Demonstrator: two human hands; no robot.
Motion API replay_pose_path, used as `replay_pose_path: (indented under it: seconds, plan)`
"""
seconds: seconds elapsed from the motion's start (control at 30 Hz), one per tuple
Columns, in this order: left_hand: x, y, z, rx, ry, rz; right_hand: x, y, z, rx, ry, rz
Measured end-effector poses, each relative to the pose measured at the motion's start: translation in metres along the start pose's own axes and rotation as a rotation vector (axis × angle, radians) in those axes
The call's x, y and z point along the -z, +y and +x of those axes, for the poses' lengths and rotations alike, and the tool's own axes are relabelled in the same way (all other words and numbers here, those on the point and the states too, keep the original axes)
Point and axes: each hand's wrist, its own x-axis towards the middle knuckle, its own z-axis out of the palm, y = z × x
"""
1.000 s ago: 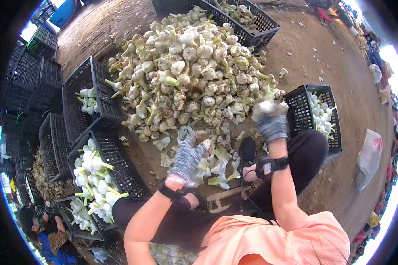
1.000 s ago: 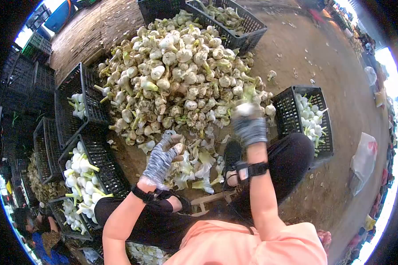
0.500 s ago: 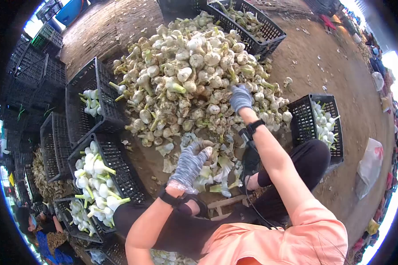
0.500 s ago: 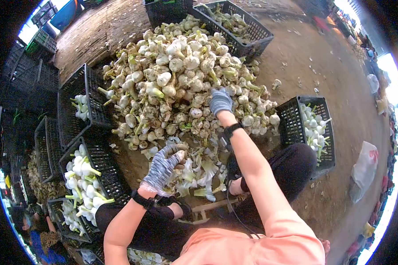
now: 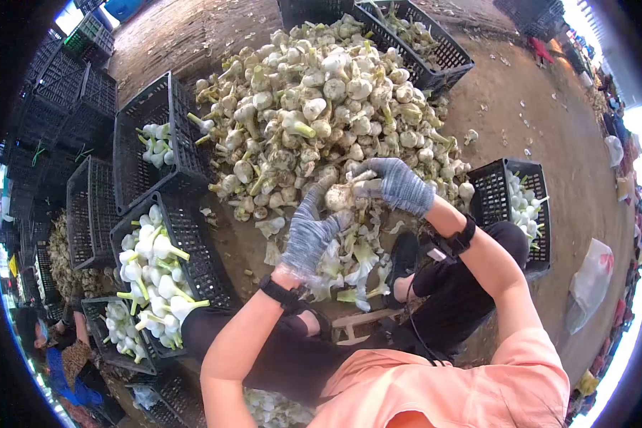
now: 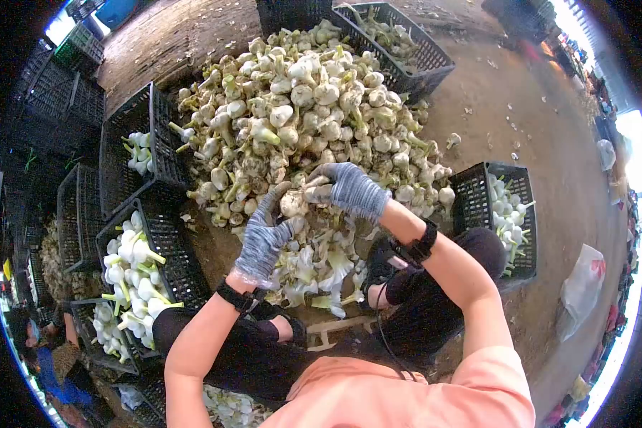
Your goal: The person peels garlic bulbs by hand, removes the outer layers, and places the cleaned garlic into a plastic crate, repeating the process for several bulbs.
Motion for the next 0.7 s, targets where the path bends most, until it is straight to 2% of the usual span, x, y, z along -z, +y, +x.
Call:
replay_pose_path:
  seconds: [0.03, 0.1, 0.13, 0.17, 0.23, 0.37, 0.43, 0.47, 0.57, 0.7]
  plan:
    - [-0.004, 0.006, -0.002, 0.005, -0.037, -0.008, 0.001, -0.014, -0.008, 0.005, 0.000, -0.010]
    - [-0.015, 0.021, -0.009, 0.008, -0.047, -0.075, -0.001, -0.035, -0.025, 0.072, 0.064, 0.165]
    - [-0.017, 0.023, -0.011, 0.006, -0.043, -0.098, -0.011, -0.030, -0.030, 0.051, 0.056, 0.543]
    - [-0.020, 0.025, -0.013, 0.007, -0.039, -0.121, -0.013, -0.033, -0.034, 0.000, 0.060, 0.470]
    - [-0.024, 0.027, -0.018, 0.009, -0.027, -0.105, -0.024, -0.015, -0.032, 0.172, 0.197, 0.226]
    - [-0.018, 0.017, -0.019, 0.001, -0.013, -0.056, -0.027, -0.009, -0.029, 0.159, 0.189, 0.256]
    - [-0.018, 0.016, -0.020, 0.037, 0.005, -0.032, -0.026, -0.015, -0.030, 0.141, 0.235, 0.058]
    - [-0.018, 0.017, -0.020, 0.037, 0.004, -0.034, -0.025, -0.014, -0.028, 0.239, 0.245, 0.011]
    - [-0.017, 0.021, -0.020, 0.055, 0.003, -0.051, -0.022, -0.007, -0.027, 0.242, 0.179, 0.118]
    - [-0.018, 0.024, -0.019, 0.062, -0.027, -0.073, -0.015, -0.021, -0.032, 0.180, 0.139, 0.102]
